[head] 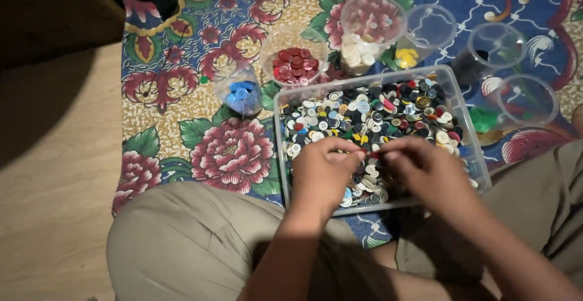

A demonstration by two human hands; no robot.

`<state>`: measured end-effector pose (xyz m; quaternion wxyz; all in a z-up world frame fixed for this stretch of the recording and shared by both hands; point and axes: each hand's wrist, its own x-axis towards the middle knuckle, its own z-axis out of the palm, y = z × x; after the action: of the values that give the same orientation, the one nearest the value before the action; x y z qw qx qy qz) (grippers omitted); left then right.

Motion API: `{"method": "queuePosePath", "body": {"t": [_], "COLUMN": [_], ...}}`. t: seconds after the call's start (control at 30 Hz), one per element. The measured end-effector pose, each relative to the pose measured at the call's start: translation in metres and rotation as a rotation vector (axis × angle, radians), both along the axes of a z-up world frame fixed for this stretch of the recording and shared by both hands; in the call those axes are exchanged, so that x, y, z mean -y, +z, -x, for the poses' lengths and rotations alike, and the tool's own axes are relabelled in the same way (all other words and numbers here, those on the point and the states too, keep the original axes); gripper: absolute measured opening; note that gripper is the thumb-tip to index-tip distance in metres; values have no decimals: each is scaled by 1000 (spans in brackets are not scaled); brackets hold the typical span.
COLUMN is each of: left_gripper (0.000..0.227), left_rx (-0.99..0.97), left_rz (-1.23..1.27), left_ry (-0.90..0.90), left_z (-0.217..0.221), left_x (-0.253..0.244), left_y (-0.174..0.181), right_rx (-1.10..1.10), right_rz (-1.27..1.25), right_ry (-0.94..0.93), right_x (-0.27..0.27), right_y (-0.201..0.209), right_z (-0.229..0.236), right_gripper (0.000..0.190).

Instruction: Sorting a large variety of buttons from a central container into smaller separate containers based on color or type.

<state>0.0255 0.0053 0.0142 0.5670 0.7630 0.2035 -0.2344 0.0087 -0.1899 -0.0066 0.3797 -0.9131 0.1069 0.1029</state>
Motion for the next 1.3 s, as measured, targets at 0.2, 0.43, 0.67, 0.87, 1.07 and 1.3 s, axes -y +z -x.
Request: {"method": "queuePosePath", "body": {"t": [0.2,0.43,0.67,0.87,1.07,1.3], "left_gripper": [15,16,25,26,22,21], "left_rx": [100,350,387,249,434,453], "left_rz": [17,-336,-370,-289,-152,-270], "left_ry": [335,493,368,149,47,-86], "left_z": [-31,-118,-91,-25,-17,-41], "left_x": [-12,-41,-26,-7,5,39], "left_y": [6,-7,-2,18,-5,1], "right_rx": [101,170,135,84,-4,-261], "right_rz": [480,369,320,359,24,-846], "right_ry": [52,63,254,271,31,-454], "right_x": [58,21,-15,2,10,26], "right_y": [-13,-4,13,-23,3,19], "right_z": [-21,-40,-74,-66,-41,-29], "right_gripper": [32,31,27,23,18,31]}}
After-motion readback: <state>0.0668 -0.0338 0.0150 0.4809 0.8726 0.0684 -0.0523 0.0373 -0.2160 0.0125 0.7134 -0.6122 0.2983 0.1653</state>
